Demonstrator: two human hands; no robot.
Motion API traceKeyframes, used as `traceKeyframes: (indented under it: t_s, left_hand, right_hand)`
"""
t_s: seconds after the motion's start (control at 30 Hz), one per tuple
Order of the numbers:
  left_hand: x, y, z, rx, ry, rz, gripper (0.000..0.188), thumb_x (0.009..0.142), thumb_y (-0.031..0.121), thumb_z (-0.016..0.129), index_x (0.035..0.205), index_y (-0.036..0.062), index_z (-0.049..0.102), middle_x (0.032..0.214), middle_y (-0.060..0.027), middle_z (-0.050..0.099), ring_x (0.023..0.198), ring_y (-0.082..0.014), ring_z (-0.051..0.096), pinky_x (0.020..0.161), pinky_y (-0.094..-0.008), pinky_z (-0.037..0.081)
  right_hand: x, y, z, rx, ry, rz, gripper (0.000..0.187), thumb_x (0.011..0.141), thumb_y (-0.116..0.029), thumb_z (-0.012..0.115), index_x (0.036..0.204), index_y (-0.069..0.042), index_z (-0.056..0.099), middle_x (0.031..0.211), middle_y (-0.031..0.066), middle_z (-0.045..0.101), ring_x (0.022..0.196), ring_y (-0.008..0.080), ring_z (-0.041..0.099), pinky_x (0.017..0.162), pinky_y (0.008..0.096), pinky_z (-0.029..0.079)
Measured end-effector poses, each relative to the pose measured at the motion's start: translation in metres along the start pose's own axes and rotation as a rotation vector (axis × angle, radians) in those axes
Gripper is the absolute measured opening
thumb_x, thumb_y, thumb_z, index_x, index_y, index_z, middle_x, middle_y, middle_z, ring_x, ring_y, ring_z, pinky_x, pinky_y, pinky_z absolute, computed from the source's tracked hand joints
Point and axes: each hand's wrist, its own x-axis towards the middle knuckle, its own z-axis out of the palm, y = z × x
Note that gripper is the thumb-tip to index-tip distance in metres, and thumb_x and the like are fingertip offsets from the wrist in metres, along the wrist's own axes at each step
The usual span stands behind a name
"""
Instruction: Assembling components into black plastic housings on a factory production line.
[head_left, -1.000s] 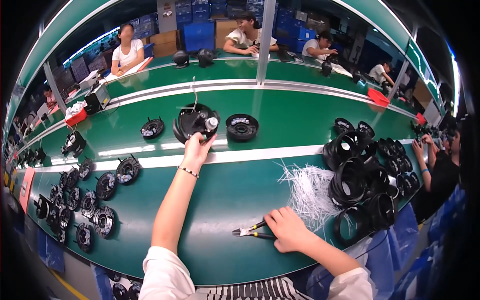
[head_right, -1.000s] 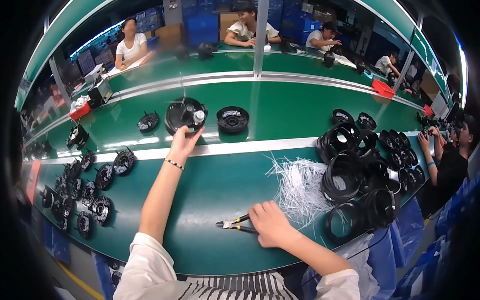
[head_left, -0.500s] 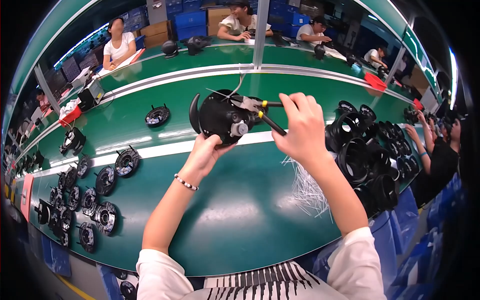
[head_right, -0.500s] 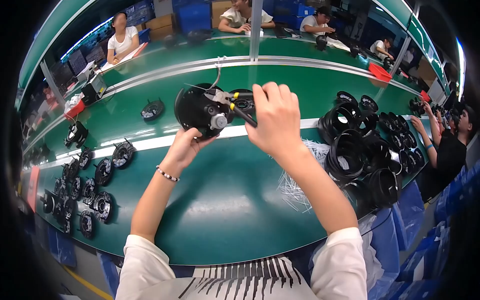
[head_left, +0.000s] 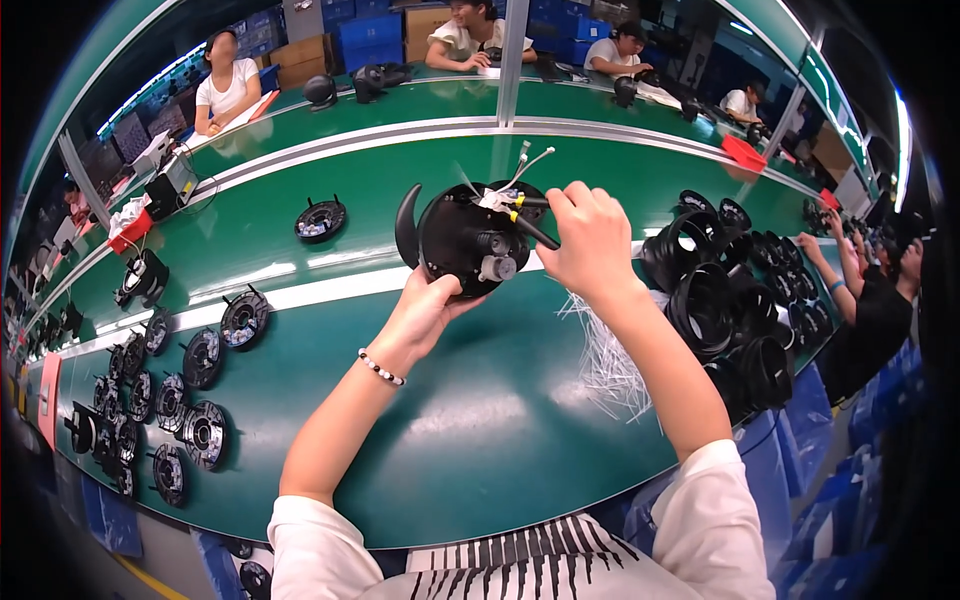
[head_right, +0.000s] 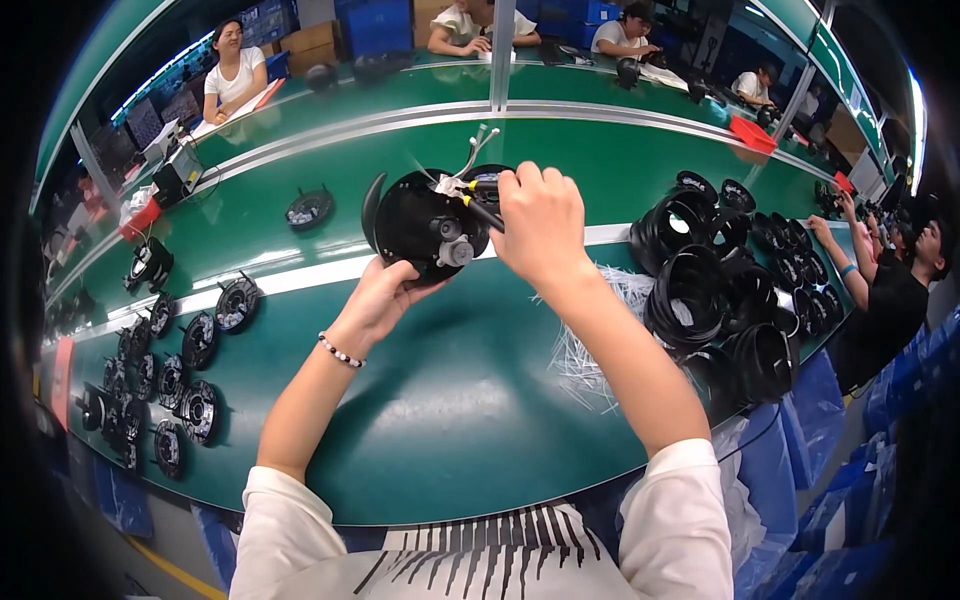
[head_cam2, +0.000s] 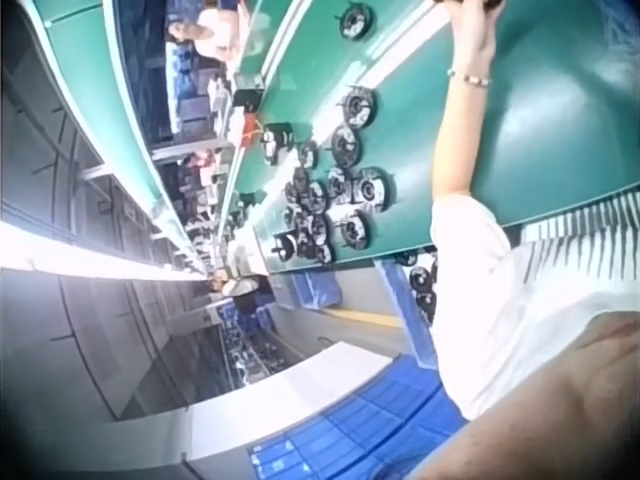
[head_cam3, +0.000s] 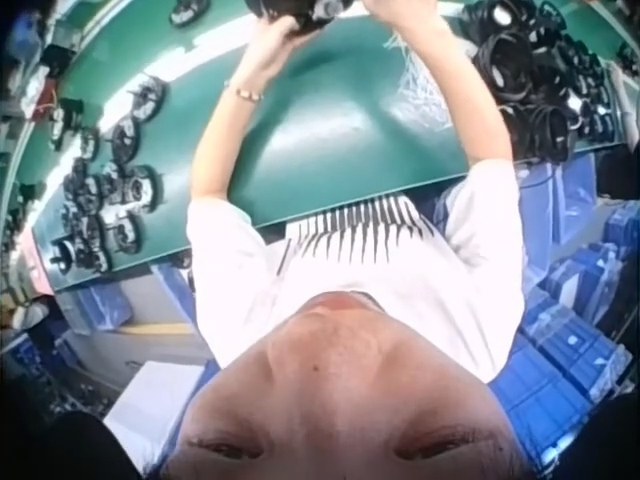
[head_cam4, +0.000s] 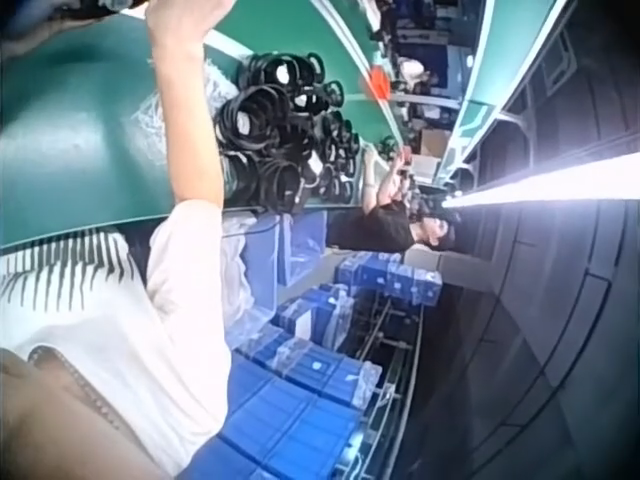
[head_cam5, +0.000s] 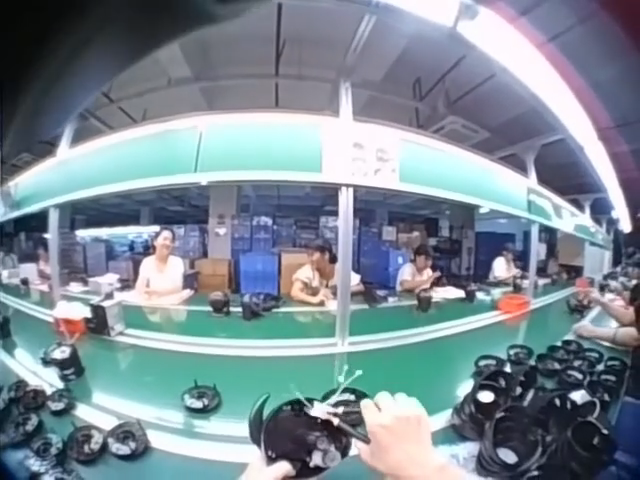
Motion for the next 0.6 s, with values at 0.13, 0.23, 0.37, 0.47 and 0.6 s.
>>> traceKeyframes:
  t_s: [0.13, 0.23, 0.37, 0.47, 0.6]
  left_hand:
    - [0.000, 0.004, -0.004, 0.012, 0.042, 0.062, 0.042, 0.074, -0.007, 0.037, 0.115, -0.0095, 0.034, 0.112, -0.0174, 0.047, 0.103, -0.0272, 0.052, 0.090, -0.0399, 0.047]
    - [0.015, -0.003, -0.019, 0.116, 0.186, 0.123, 0.045, 0.074, -0.008, 0.037, 0.119, -0.0078, 0.030, 0.115, -0.0178, 0.044, 0.104, -0.0270, 0.050, 0.090, -0.0406, 0.046]
    - [0.039, -0.007, -0.038, 0.252, 0.312, 0.203, 0.044, 0.074, -0.008, 0.038, 0.118, -0.0057, 0.032, 0.114, -0.0171, 0.044, 0.104, -0.0261, 0.050, 0.090, -0.0408, 0.046]
    - [0.071, -0.008, -0.060, -0.105, 0.186, 0.166, 0.037, 0.075, -0.005, 0.039, 0.112, -0.0110, 0.036, 0.113, -0.0202, 0.045, 0.103, -0.0298, 0.050, 0.093, -0.0437, 0.044]
    - [0.126, -0.005, -0.081, -0.586, 0.077, -0.036, 0.039, 0.077, 0.006, 0.042, 0.110, -0.0129, 0.038, 0.111, -0.0247, 0.048, 0.107, -0.0372, 0.046, 0.095, -0.0461, 0.041]
  right_hand:
    - [-0.014, 0.004, -0.008, 0.154, 0.035, 0.043, 0.040, 0.052, -0.015, 0.070, 0.088, -0.005, 0.058, 0.076, 0.0073, 0.055, 0.068, 0.0259, 0.055, 0.059, 0.0364, 0.045]
    - [-0.036, 0.010, -0.010, 0.315, 0.203, 0.042, 0.037, 0.053, -0.011, 0.069, 0.087, -0.003, 0.058, 0.080, 0.0087, 0.055, 0.072, 0.0259, 0.055, 0.063, 0.0351, 0.045]
    - [-0.072, 0.005, -0.007, 0.521, 0.195, 0.107, 0.043, 0.052, -0.008, 0.071, 0.093, 0.000, 0.058, 0.082, 0.0128, 0.056, 0.075, 0.0290, 0.054, 0.067, 0.0352, 0.045]
    - [-0.092, -0.012, 0.003, 0.614, 0.163, 0.152, 0.046, 0.051, -0.010, 0.071, 0.095, -0.001, 0.059, 0.084, 0.0126, 0.056, 0.076, 0.0290, 0.055, 0.070, 0.0350, 0.045]
    - [-0.105, -0.023, 0.010, 0.644, 0.082, 0.067, 0.049, 0.049, -0.012, 0.070, 0.096, -0.001, 0.059, 0.085, 0.0117, 0.056, 0.075, 0.0289, 0.054, 0.069, 0.0356, 0.044]
